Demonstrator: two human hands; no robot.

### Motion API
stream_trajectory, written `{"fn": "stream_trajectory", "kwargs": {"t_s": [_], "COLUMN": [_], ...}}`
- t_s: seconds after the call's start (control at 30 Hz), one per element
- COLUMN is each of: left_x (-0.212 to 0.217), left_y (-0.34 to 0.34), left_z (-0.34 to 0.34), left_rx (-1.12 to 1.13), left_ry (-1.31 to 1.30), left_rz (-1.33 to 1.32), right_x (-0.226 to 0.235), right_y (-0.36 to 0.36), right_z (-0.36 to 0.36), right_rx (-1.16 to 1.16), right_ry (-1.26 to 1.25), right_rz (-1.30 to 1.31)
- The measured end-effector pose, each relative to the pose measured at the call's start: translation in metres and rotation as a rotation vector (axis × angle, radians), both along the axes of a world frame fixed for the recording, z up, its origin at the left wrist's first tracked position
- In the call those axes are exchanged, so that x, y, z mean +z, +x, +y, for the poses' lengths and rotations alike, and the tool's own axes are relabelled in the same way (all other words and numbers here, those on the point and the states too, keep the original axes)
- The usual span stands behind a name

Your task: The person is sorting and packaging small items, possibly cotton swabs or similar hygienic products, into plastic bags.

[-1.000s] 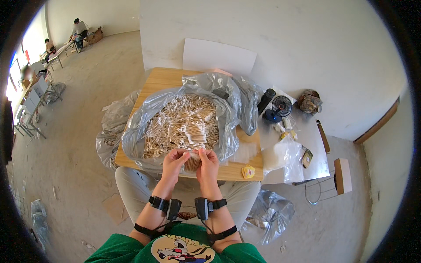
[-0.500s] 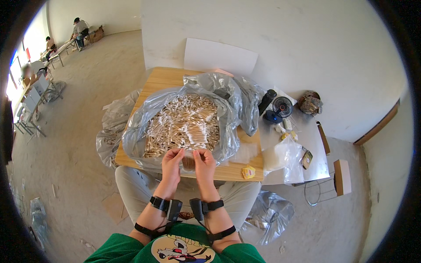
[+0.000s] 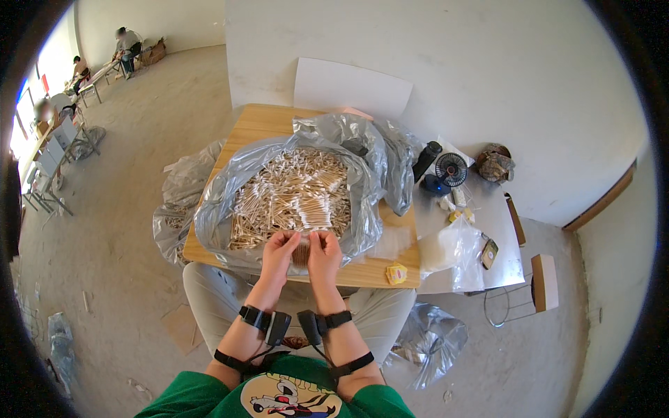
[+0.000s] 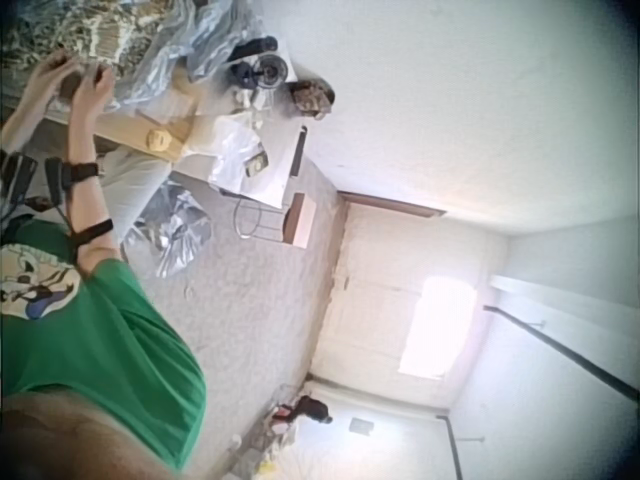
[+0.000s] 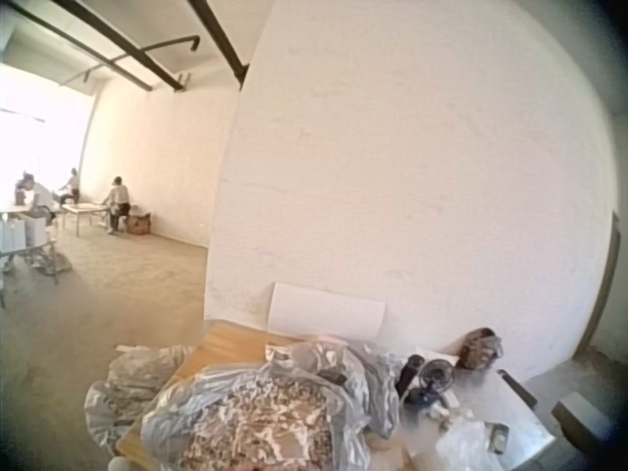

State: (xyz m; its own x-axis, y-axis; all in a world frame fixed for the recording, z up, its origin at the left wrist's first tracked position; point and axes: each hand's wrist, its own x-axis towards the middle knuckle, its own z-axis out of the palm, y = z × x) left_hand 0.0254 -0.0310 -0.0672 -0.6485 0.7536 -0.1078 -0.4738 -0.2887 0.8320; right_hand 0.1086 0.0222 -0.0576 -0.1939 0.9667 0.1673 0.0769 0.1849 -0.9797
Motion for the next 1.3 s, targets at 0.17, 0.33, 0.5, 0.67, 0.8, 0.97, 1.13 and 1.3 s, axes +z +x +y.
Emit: {"fn": "stream_trajectory", "kwargs": {"t_s": [0.17,0.33,0.5,0.67,0.8,0.97,1.13,1.3], "left_x": [0.016,0.025,0.013,0.008,0.014,0.009,0.002,-0.002], "left_y": [-0.028,-0.047,-0.041,-0.055,-0.051,-0.047,-0.076,-0.089], "left_z": [0.025,0.039,0.035,0.025,0.026,0.030,0.027,0.031], "left_rx": [0.124,0.337,0.315,0.114,0.162,0.352,0.491,0.463], "left_ry": [0.046,0.159,0.103,-0.130,-0.322,-0.261,-0.273,-0.228], "left_rz": [-0.072,-0.173,-0.059,0.330,0.591,0.787,0.687,0.494], "right_x": [0.012,-0.011,-0.003,0.002,-0.007,-0.016,0.009,0.024], "right_y": [-0.012,-0.023,-0.022,-0.017,-0.025,-0.034,-0.041,-0.055], "right_z": [0.020,0.022,0.015,0.035,0.039,0.045,0.068,0.091], "right_rx": [0.172,0.388,0.343,0.306,0.191,0.006,0.011,0.179], "right_ry": [0.049,-0.304,-0.381,-0.172,-0.055,0.244,0.282,0.329], "right_rz": [0.145,0.379,0.408,0.111,0.022,-0.083,-0.177,-0.244]}}
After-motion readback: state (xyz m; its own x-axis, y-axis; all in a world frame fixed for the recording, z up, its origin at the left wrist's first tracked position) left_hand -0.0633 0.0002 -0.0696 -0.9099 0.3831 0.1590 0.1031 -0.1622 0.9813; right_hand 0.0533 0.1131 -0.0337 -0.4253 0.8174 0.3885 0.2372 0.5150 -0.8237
